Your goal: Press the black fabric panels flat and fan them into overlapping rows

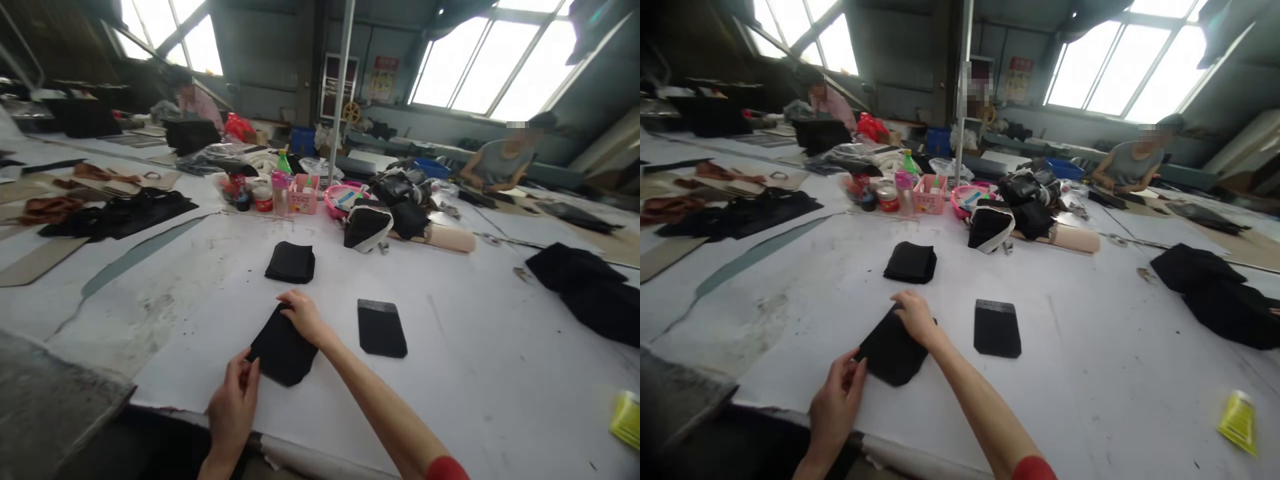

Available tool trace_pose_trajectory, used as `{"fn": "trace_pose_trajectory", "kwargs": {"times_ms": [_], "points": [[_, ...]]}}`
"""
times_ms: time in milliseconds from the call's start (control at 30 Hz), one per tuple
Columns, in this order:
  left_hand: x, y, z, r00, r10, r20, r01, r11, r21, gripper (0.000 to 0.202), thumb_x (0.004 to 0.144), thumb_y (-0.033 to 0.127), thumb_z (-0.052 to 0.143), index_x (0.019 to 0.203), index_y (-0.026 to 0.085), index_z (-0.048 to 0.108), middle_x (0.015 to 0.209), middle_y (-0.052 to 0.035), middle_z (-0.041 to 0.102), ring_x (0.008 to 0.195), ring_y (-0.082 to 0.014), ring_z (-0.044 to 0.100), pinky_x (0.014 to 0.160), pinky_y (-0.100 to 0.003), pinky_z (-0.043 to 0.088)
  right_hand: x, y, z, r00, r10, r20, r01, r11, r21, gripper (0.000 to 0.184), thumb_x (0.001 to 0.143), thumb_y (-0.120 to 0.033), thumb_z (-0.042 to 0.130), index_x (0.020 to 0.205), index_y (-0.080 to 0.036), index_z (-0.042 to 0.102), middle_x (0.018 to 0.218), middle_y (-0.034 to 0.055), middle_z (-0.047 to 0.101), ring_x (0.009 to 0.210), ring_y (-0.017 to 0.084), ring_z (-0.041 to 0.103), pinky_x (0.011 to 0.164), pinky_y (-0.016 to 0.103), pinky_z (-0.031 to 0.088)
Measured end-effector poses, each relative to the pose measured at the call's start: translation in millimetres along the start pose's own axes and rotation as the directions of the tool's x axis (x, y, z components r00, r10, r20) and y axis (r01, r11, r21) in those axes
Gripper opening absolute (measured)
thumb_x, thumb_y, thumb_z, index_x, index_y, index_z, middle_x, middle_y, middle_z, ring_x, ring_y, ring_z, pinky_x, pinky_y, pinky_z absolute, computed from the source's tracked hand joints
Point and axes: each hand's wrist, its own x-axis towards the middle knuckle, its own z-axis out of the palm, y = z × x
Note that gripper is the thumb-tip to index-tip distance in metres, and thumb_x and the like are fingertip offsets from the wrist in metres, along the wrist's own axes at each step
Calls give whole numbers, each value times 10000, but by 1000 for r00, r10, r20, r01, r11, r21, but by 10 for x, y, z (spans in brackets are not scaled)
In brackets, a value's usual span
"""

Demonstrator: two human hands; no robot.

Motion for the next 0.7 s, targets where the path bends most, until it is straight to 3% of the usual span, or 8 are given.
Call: {"fn": "trace_pose_trajectory", "kwargs": {"times_ms": [100, 167, 267, 400, 467, 567, 700], "points": [[12, 5, -6, 1000, -4, 12, 3, 998, 59, 395, 882, 523, 465, 1118, 225, 571, 784, -9, 707, 659, -187, 687, 520, -238, 451, -101, -25, -47, 1000, -10, -27, 8, 996, -92, 326, 789, -60, 687, 1068, -226, 657, 1093, 41, 630, 1053, 191, 587, 935, 327, 478], [13, 13, -15, 1000, -22, 8, 22, 998, 56, 428, 865, 554, 458, 1113, 224, 570, 785, -10, 710, 671, -195, 690, 521, -245, 459, -308, -18, -171, 999, -3, -50, -4, 990, -138, 310, 816, -93, 685, 1093, -226, 646, 1105, 53, 624, 1052, 205, 581, 934, 351, 478], [3, 13, -22, 999, -38, -29, 39, 999, 30, 461, 849, 580, 456, 1109, 218, 571, 764, -8, 707, 693, -206, 698, 555, -259, 486, -858, 83, -495, 998, 26, -61, -40, 971, -235, 284, 812, -95, 692, 1062, -223, 651, 1047, 57, 643, 979, 228, 602, 907, 407, 490], [-32, -17, -13, 989, 19, -146, -11, 998, 58, 395, 871, 570, 466, 1092, 265, 586, 740, 16, 695, 689, -211, 700, 556, -268, 501, -1706, 351, -971, 974, 67, -215, -182, 799, -573, 384, 763, -76, 721, 1105, -221, 625, 1138, 79, 639, 1154, 306, 551, 958, 472, 480], [-58, -30, -1, 970, 99, -223, -82, 993, 86, 314, 892, 542, 490, 1064, 302, 598, 758, 33, 700, 679, -209, 701, 543, -267, 509, -1969, 470, -1131, 968, 37, -250, -192, 749, -634, 373, 797, -76, 679, 1135, -218, 615, 1141, 85, 643, 1126, 290, 578, 917, 435, 514], [-111, 16, 7, 917, 294, -271, -262, 954, 149, 215, 928, 412, 531, 1075, 276, 610, 826, 12, 724, 632, -185, 691, 542, -256, 512, -2080, 561, -1247, 975, -40, -217, -123, 718, -685, 242, 890, -98, 560, 1085, -222, 635, 1076, 80, 668, 1011, 256, 626, 843, 392, 533], [-232, 320, 34, 809, 578, -108, -570, 816, 98, 226, 935, 231, 535, 1153, 201, 586, 930, -53, 728, 668, -151, 689, 623, -231, 530, -2023, 551, -1284, 976, -50, -214, -115, 711, -693, 205, 949, -123, 459, 945, -206, 646, 973, 81, 686, 879, 224, 643, 764, 345, 505]]}}
